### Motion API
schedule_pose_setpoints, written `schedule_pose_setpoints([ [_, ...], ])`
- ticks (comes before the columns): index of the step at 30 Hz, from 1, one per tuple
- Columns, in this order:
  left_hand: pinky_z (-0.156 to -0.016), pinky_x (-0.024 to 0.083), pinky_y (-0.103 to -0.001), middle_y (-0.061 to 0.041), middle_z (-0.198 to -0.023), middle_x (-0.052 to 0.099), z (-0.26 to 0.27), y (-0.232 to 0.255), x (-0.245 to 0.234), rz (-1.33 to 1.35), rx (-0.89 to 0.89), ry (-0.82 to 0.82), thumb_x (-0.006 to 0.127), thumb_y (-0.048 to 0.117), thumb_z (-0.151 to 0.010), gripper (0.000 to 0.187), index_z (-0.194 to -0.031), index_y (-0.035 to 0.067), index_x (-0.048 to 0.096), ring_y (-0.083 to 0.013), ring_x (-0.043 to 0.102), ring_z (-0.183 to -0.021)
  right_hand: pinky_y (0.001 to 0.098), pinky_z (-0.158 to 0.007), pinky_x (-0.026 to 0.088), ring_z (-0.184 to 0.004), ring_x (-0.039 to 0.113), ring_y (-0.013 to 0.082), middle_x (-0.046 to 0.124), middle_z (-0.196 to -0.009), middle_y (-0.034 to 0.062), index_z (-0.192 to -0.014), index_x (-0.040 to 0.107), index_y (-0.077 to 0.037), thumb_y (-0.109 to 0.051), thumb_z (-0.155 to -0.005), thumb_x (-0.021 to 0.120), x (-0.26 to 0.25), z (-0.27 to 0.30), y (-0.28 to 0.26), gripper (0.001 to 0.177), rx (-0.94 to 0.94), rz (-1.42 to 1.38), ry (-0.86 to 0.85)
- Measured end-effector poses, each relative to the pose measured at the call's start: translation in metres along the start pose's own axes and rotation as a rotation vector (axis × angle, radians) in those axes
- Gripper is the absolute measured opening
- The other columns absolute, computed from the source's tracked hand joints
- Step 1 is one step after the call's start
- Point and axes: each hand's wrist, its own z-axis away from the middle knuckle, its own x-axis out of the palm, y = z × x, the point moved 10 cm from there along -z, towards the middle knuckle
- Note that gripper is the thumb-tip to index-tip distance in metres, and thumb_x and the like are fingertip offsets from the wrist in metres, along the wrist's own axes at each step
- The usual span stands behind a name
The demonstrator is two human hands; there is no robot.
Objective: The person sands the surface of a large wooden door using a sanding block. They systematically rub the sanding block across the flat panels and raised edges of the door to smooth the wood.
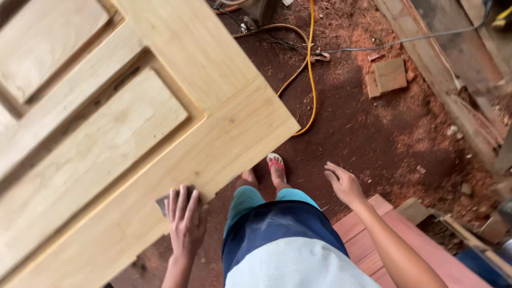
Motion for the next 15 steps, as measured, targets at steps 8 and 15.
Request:
schedule_pose_setpoints([
  [8,-0.121,0.034,-0.048,-0.01,-0.149,0.058,-0.209,0.131,0.154,0.369,0.497,-0.2,0.067,0.04,-0.096,0.052,-0.139,0.011,0.063,-0.0343,0.05,-0.142,0.0473,-0.101,0.053,-0.115,0.069,0.0318,0.077,-0.12,0.004,-0.128,0.073,-0.028,-0.042,-0.102,0.055,0.048,0.024,0.007,0.034,0.258,-0.012,-0.123],
  [15,-0.119,0.033,-0.044,-0.01,-0.154,0.054,-0.151,0.06,0.095,0.387,0.577,-0.346,0.063,0.027,-0.093,0.055,-0.145,0.011,0.059,-0.0329,0.047,-0.144,0.0533,-0.098,0.055,-0.1,0.075,0.0368,0.079,-0.108,0.0173,-0.128,0.073,-0.019,-0.036,-0.101,0.058,0.03,0.092,0.053,0.035,0.505,-0.078,-0.055],
])
